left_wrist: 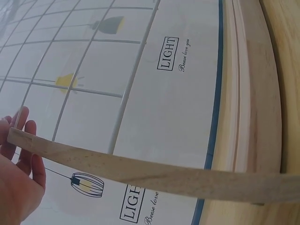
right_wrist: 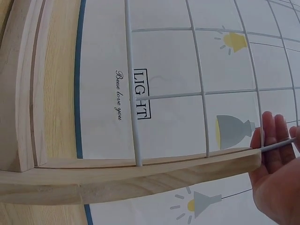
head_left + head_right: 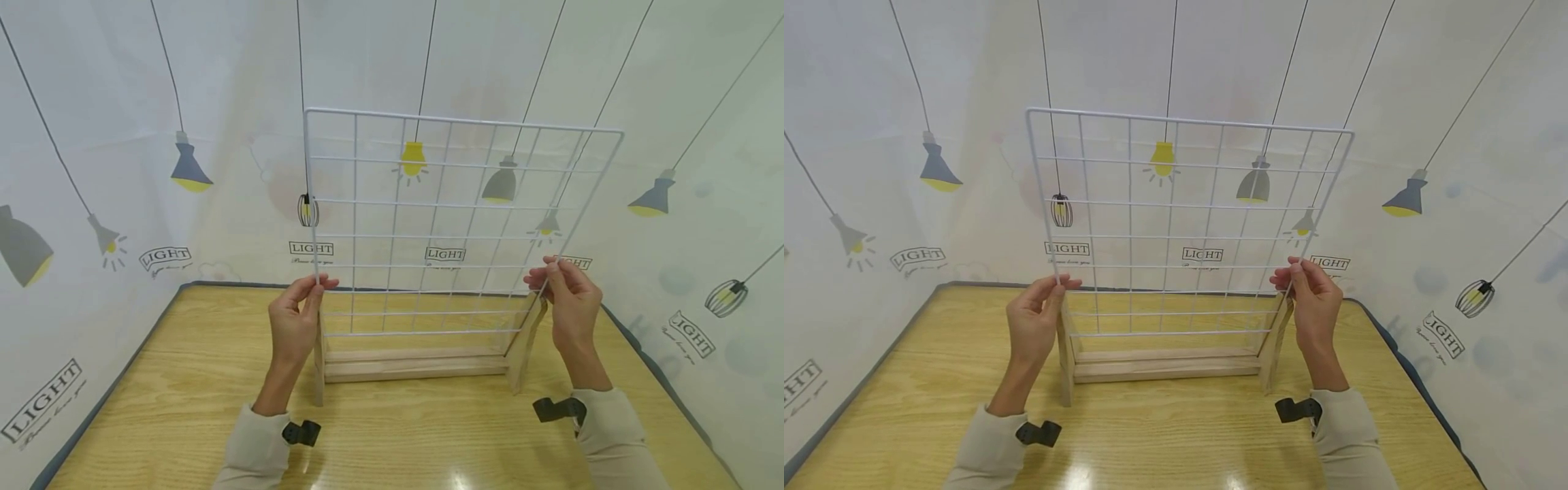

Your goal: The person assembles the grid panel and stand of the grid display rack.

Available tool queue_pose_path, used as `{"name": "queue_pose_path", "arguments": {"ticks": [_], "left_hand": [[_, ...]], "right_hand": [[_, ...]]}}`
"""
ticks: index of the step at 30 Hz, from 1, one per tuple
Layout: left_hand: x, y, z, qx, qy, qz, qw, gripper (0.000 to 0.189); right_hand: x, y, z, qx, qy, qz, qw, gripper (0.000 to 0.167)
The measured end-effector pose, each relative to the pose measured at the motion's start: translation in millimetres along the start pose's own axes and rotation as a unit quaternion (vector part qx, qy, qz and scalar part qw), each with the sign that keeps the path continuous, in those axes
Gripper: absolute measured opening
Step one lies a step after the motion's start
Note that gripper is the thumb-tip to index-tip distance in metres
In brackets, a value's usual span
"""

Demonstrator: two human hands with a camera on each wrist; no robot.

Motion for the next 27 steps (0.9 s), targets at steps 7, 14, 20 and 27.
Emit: {"name": "queue_pose_path", "arguments": {"ticks": [7, 14, 20, 27], "left_hand": [[-0.3, 4.1, 0.6, -0.034, 0.003, 0.002, 0.9994, 0.012], [-1.0, 6.2, -0.1, -0.044, 0.006, 0.012, 0.9989, 0.012], [-2.5, 7.6, -0.9, -0.037, 0.006, 0.012, 0.9992, 0.013], [-2.5, 4.7, -1.1, -0.030, 0.007, 0.011, 0.9995, 0.012]], "right_hand": [[0.2, -2.1, -0.9, 0.002, 0.002, 0.002, 1.0000, 0.021], [-1.3, -2.3, -2.7, 0.009, 0.000, -0.006, 0.9999, 0.019], [-2.9, -3.7, -4.5, 0.015, 0.000, -0.017, 0.9997, 0.019], [-3.5, -5.2, -4.6, 0.014, 0.001, -0.021, 0.9997, 0.020]]}}
Point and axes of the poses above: each hand's wrist, its own z-axis towards the middle knuckle, its own x-axis out of the palm, y = z × x, the point moved 10 cm from there along z, towards the middle knuckle, and after that the axes turned 15 degrees about -x, right-handed, at the moved point
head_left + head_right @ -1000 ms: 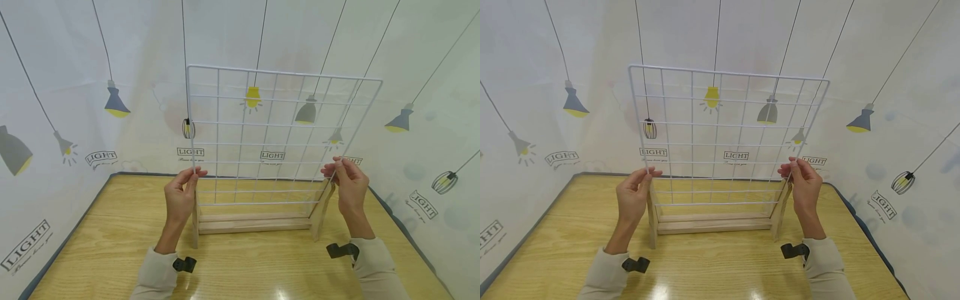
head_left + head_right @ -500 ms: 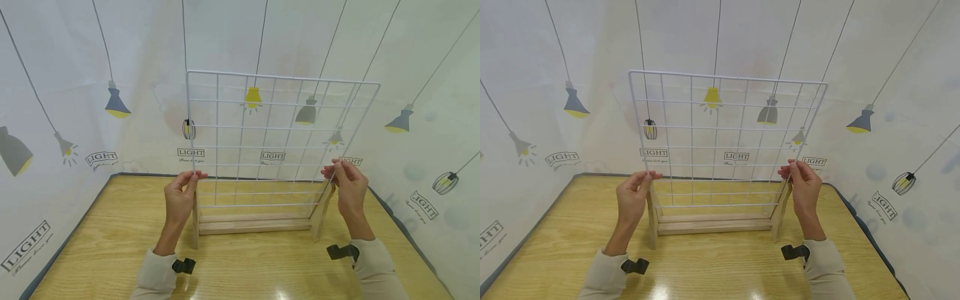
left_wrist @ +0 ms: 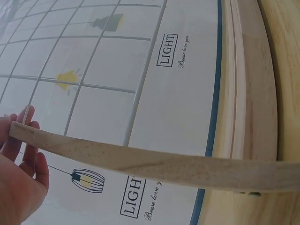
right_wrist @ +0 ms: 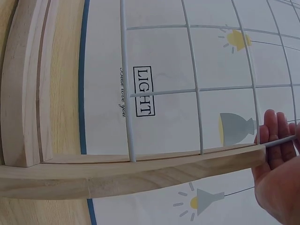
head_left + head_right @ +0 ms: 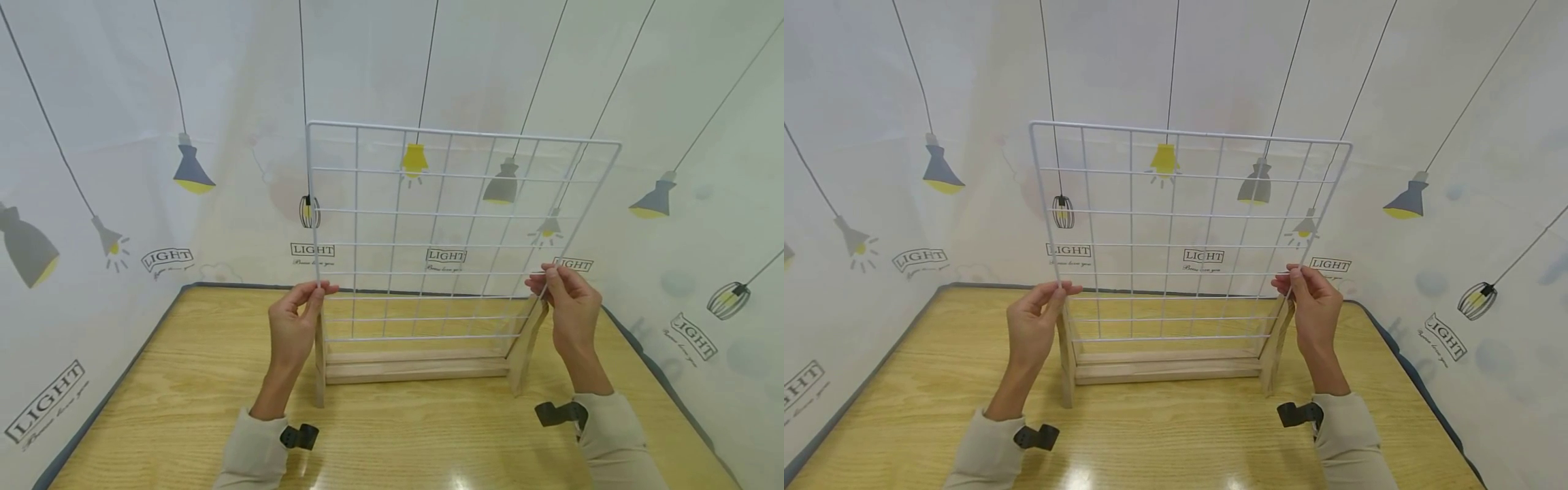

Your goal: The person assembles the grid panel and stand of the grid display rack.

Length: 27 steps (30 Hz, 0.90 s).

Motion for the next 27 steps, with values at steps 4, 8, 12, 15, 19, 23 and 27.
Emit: {"name": "queue_pose_path", "arguments": {"ticks": [4, 8, 12, 15, 19, 23, 27], "left_hand": [[0.2, -0.1, -0.4, 0.001, 0.001, -0.004, 1.0000, 0.013], [-0.2, 0.2, -1.0, 0.002, -0.001, -0.004, 1.0000, 0.014], [-0.5, 0.3, -1.4, 0.001, -0.001, -0.005, 1.0000, 0.015], [-0.5, 0.1, -1.5, 0.000, 0.000, -0.006, 1.0000, 0.014], [-0.4, 0.0, -1.5, -0.003, 0.001, -0.005, 1.0000, 0.014], [-0.6, 0.7, -1.2, -0.007, 0.000, -0.004, 1.0000, 0.014], [-0.8, 1.7, -1.0, -0.009, 0.000, -0.002, 1.0000, 0.013]], "right_hand": [[-0.2, -0.5, -0.3, 0.001, -0.001, -0.002, 1.0000, 0.020], [-0.3, -1.0, -0.7, 0.004, -0.004, -0.004, 1.0000, 0.020], [-1.1, -1.7, -1.3, 0.004, -0.008, -0.004, 1.0000, 0.019], [-1.3, -2.3, -2.0, 0.003, -0.010, 0.000, 0.9999, 0.020], [-1.6, -3.0, -2.7, 0.002, -0.012, 0.003, 0.9999, 0.018], [-1.7, -3.5, -2.8, 0.001, -0.013, 0.003, 0.9999, 0.020], [-1.5, -3.9, -2.5, 0.002, -0.013, -0.001, 0.9999, 0.028]]}}
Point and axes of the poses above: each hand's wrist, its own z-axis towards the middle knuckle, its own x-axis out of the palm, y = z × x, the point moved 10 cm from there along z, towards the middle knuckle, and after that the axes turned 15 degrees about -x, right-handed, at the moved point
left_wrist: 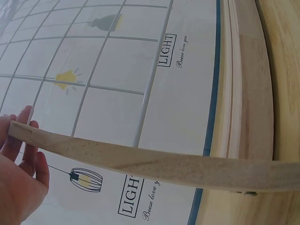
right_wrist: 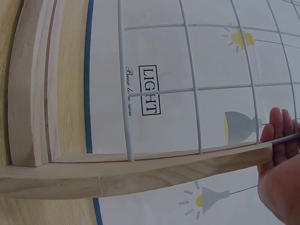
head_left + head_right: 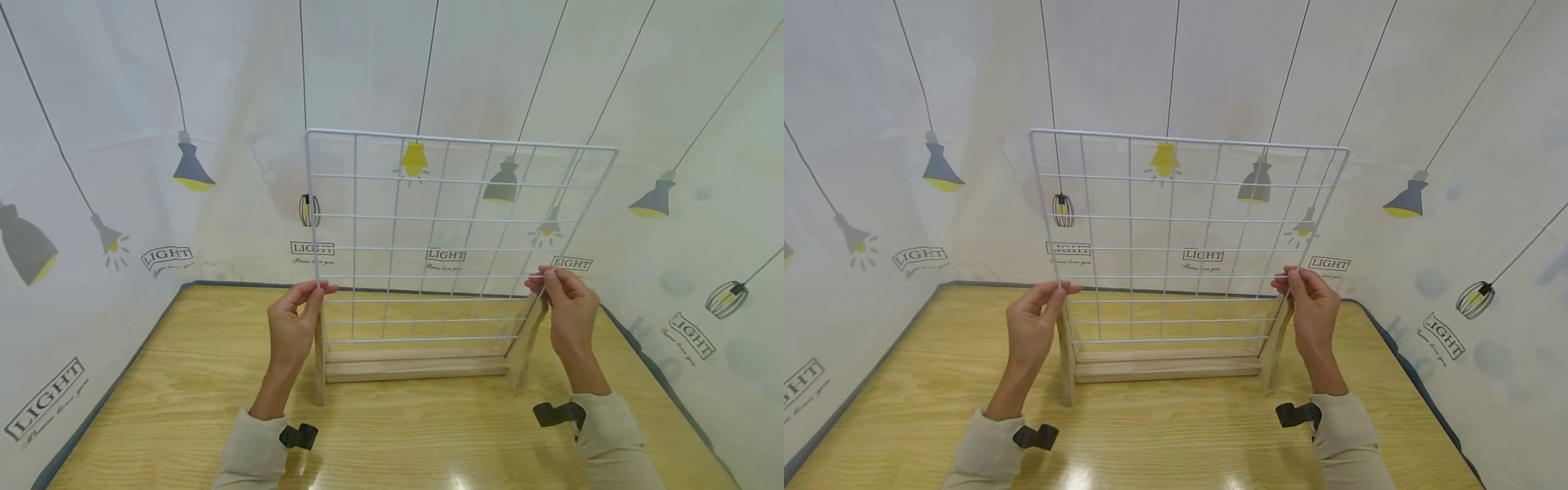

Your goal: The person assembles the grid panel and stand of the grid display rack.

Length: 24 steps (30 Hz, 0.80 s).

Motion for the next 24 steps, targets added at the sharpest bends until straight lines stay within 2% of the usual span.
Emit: {"name": "queue_pose_path", "arguments": {"ticks": [19, 24], "left_hand": [[-1.2, 2.3, -0.2, -0.017, 0.000, 0.001, 0.9999, 0.012], [-1.2, 2.3, -0.5, -0.019, 0.000, 0.000, 0.9998, 0.011]], "right_hand": [[2.4, -1.2, 0.5, -0.005, 0.009, 0.015, 0.9998, 0.036], [1.6, -1.9, 0.6, -0.002, 0.007, 0.016, 0.9998, 0.032]]}}
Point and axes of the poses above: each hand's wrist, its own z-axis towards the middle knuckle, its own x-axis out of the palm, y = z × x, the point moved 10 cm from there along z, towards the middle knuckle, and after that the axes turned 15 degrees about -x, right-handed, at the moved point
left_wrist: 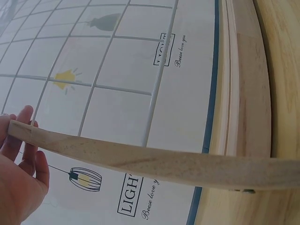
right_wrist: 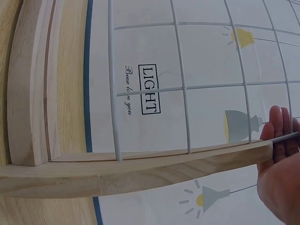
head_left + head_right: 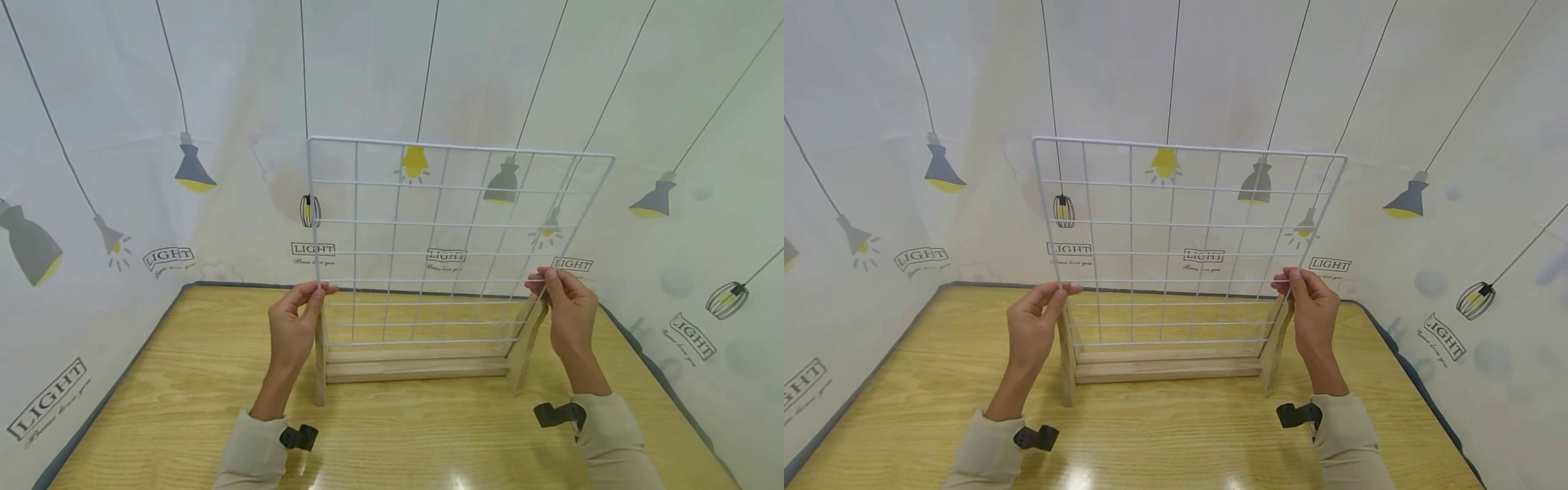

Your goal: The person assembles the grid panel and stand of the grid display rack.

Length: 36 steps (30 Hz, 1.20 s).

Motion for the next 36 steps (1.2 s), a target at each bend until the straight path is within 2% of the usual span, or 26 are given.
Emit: {"name": "queue_pose_path", "arguments": {"ticks": [19, 36], "left_hand": [[0.3, 0.6, -0.7, 0.001, 0.002, 0.008, 1.0000, 0.010], [-0.2, 0.9, 0.2, 0.007, 0.001, 0.014, 0.9999, 0.013]], "right_hand": [[-1.1, 0.5, -0.1, -0.002, -0.005, 0.002, 1.0000, 0.027], [-1.5, -0.5, -0.3, 0.004, -0.006, -0.009, 0.9999, 0.029]]}}
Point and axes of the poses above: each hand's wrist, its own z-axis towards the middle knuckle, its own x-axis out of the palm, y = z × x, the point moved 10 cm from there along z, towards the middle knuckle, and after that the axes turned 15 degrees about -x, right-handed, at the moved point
